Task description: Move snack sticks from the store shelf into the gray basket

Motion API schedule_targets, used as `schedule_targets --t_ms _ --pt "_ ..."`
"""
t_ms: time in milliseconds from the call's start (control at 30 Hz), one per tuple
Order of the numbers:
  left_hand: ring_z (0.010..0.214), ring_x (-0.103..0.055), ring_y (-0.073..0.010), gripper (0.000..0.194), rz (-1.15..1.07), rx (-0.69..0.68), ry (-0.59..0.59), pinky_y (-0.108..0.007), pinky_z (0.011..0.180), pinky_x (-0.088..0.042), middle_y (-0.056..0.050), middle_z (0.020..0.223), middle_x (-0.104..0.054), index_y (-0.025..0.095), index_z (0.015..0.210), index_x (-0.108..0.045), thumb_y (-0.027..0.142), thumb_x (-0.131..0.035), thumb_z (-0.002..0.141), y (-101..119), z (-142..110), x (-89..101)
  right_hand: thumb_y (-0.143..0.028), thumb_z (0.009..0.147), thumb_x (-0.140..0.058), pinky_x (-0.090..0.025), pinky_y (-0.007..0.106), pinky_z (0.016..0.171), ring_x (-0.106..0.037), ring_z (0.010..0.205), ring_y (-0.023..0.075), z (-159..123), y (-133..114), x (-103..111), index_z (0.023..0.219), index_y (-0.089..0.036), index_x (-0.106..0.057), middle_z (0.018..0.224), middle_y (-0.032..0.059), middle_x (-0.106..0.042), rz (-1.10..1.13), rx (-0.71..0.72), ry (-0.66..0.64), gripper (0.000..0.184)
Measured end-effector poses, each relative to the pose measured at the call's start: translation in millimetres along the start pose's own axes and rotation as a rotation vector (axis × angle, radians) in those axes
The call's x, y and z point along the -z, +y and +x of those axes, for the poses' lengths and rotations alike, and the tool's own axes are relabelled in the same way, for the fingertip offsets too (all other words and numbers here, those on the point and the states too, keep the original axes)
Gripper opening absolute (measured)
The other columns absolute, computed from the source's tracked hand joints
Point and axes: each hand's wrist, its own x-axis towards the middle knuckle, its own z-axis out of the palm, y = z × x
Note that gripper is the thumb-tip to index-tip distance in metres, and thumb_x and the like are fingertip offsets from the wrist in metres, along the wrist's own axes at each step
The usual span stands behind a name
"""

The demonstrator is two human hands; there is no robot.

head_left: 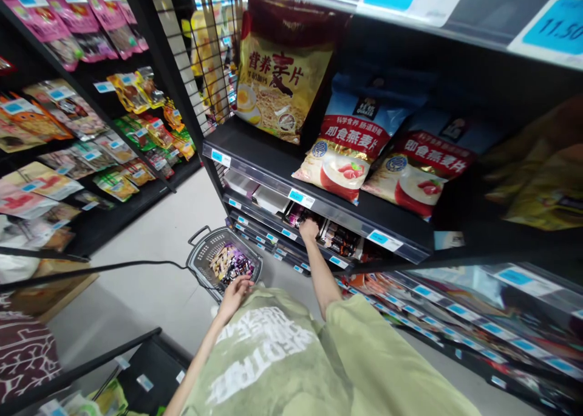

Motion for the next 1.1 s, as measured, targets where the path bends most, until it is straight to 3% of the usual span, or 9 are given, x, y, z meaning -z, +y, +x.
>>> schedule_targets --t_ms 133,267,433,500,567,667,733,900,1100 --pt "0.082 -0.07 -0.0224 0.051 0.005 0.001 -0.008 -0.033 0.074 -0.05 -0.011 0.103 -0.075 0.017 0.112 -0.062 0.058 -0.059 0.083 0 1 -0.2 -0.023 0.087 -0.066 -0.052 0.036 0.092 -0.071 0.104 0.0302 3 -5 -2 0.101 -0.01 -0.071 0.104 0.0234 -0.074 0.207 -0.032 0.03 0.019" --pt "0.083 -0.07 -0.0228 0.052 0.002 -0.002 -0.017 -0.034 0.074 -0.05 -0.01 0.102 -0.075 0.017 0.111 -0.063 0.06 -0.061 0.081 3 0 0.0 -0.022 0.084 -0.07 -0.055 0.032 0.076 -0.073 0.078 0.0257 10 -8 5 0.088 -0.012 -0.069 0.073 0.0129 -0.073 0.418 -0.093 0.036 0.011" --pt "0.08 -0.071 -0.0235 0.053 -0.026 0.013 0.015 -0.035 0.072 -0.052 -0.01 0.098 -0.076 0.017 0.107 -0.066 0.062 -0.064 0.078 6 -5 -1.0 -0.04 0.09 -0.064 -0.046 0.023 0.05 -0.057 0.045 0.0149 -21 -8 11 0.08 -0.016 -0.065 0.051 -0.0006 -0.06 0.792 -0.124 -0.015 0.026" --pt "0.079 -0.071 -0.0236 0.054 -0.08 0.03 0.026 -0.035 0.071 -0.052 -0.01 0.098 -0.076 0.017 0.106 -0.067 0.062 -0.066 0.077 10 -7 -3.7 -0.05 0.092 -0.059 -0.04 0.021 0.043 -0.049 0.04 0.011 -53 -9 6 0.083 -0.017 -0.064 0.054 -0.0028 -0.06 1.179 -0.127 -0.172 0.034" --pt "0.081 -0.071 -0.0239 0.055 -0.163 0.064 0.018 -0.035 0.073 -0.053 -0.011 0.102 -0.076 0.017 0.107 -0.067 0.063 -0.069 0.075 16 -9 -8.0 -0.057 0.092 -0.056 -0.037 0.02 0.04 -0.044 0.038 0.0086 -92 -11 -3 0.086 -0.018 -0.064 0.057 -0.0039 -0.059 1.517 -0.145 -0.464 0.04" --pt "0.088 -0.071 -0.0248 0.059 -0.263 0.111 -0.055 -0.037 0.079 -0.054 -0.013 0.111 -0.075 0.017 0.112 -0.067 0.062 -0.073 0.073 25 -12 -15.6 -0.06 0.092 -0.055 -0.038 0.02 0.04 -0.045 0.04 0.0084 -147 -19 -16 0.089 -0.018 -0.065 0.059 -0.0034 -0.059 1.651 -0.191 -0.878 0.043" --pt "0.087 -0.07 -0.0239 0.06 -0.243 0.094 -0.118 -0.036 0.078 -0.054 -0.012 0.106 -0.075 0.017 0.112 -0.068 0.06 -0.075 0.072 30 -13 -20.1 -0.059 0.092 -0.057 -0.041 0.021 0.042 -0.05 0.042 0.0104 -173 -25 -22 0.09 -0.018 -0.064 0.06 -0.0022 -0.061 1.618 -0.201 -1.032 0.042" --pt "0.051 -0.046 -0.0099 0.055 -0.056 0.033 -0.218 -0.023 0.051 -0.034 0.001 0.062 -0.063 0.013 0.097 -0.069 0.062 -0.076 0.072 31 -16 -25.6 -0.054 0.093 -0.057 -0.048 0.024 0.048 -0.058 0.048 0.0141 -194 -38 -27 0.09 -0.018 -0.064 0.063 -0.0005 -0.064 1.544 -0.202 -1.194 0.037" --pt "0.047 -0.035 -0.0064 0.055 -0.045 -0.005 -0.205 -0.022 0.048 -0.025 0.0 0.063 -0.063 0.011 0.101 -0.07 0.06 -0.073 0.076 29 -21 -23.1 -0.056 0.095 -0.051 -0.049 0.027 0.051 -0.058 0.051 0.0162 -190 -37 -20 0.093 -0.019 -0.062 0.063 0.0 -0.064 1.646 -0.26 -1.271 0.039"
